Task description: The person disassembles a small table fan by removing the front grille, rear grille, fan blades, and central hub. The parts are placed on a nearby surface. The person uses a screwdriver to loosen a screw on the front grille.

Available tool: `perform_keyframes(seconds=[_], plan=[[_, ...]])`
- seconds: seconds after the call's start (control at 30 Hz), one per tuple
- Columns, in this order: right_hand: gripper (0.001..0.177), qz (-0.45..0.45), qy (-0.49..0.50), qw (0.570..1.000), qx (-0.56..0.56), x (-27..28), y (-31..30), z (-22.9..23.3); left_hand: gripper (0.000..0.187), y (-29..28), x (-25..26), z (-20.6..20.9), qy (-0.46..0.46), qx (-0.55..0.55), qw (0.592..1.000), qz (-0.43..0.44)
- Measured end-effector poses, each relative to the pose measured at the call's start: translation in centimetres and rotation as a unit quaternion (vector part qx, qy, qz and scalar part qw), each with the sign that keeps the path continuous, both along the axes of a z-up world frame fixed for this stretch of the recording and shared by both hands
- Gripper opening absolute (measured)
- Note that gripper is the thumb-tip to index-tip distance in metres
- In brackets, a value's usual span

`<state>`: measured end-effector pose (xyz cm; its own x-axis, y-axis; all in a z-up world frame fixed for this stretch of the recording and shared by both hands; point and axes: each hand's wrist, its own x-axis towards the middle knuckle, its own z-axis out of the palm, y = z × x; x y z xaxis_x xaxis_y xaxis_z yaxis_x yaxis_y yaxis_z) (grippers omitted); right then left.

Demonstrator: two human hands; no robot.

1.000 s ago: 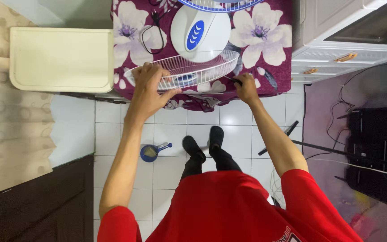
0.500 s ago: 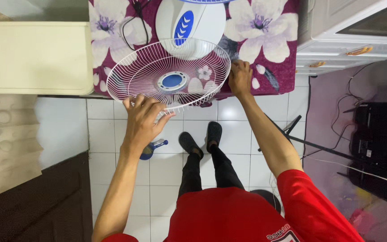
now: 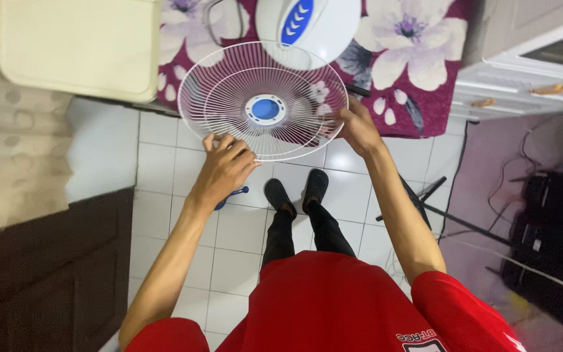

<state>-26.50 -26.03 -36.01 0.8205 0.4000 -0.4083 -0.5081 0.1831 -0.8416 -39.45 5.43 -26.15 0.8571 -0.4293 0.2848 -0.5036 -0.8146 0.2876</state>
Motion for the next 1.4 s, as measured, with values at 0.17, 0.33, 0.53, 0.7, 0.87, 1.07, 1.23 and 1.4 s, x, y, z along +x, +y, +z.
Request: perform_keyframes(seconds=[0.17, 0.33, 0.53, 0.7, 0.87, 1.07, 1.23, 1.4], plan=[[0.071, -0.03, -0.042, 0.997, 0.065, -2.4, 1.1, 0.6, 0.069, 1.2, -2.4, 0.0, 0.045, -0.048, 0.985, 0.16], [0.081, -0.03, -0.054, 0.998, 0.01, -3.2, 2.2, 1.7, 0.141, 0.7, -6.0, -0.4, 0.089, -0.333, 0.902, 0.261], [0.082, 0.016, -0.096, 0.994, 0.054, -2.7, 4.3, 3.1, 0.12, -2.1, -7.0, -2.5, 0.069, -0.624, 0.711, 0.316], [0.085, 0.038, -0.112, 0.992, 0.051, -1.9, 5.8, 5.0, 0.097, -1.3, -7.8, -1.5, 0.033, -0.658, 0.68, 0.321], [0.086, 0.07, -0.144, 0.985, 0.067, -0.9, 8.3, 6.8, 0.096, 0.2, -9.2, 1.0, 0.103, -0.646, 0.644, 0.397], [0.078, 0.104, -0.161, 0.981, 0.029, -0.3, 12.4, 9.1, 0.098, 2.6, -9.1, 3.4, 0.088, -0.68, 0.616, 0.387], [0.075, 0.132, -0.187, 0.972, 0.046, 1.5, 16.9, 9.2, 0.097, 7.0, -7.9, 2.8, 0.064, -0.689, 0.615, 0.379], [0.067, 0.131, -0.201, 0.97, -0.029, 3.9, 23.5, 7.7, 0.097, 13.9, -5.2, 0.8, 0.056, -0.686, 0.62, 0.377]])
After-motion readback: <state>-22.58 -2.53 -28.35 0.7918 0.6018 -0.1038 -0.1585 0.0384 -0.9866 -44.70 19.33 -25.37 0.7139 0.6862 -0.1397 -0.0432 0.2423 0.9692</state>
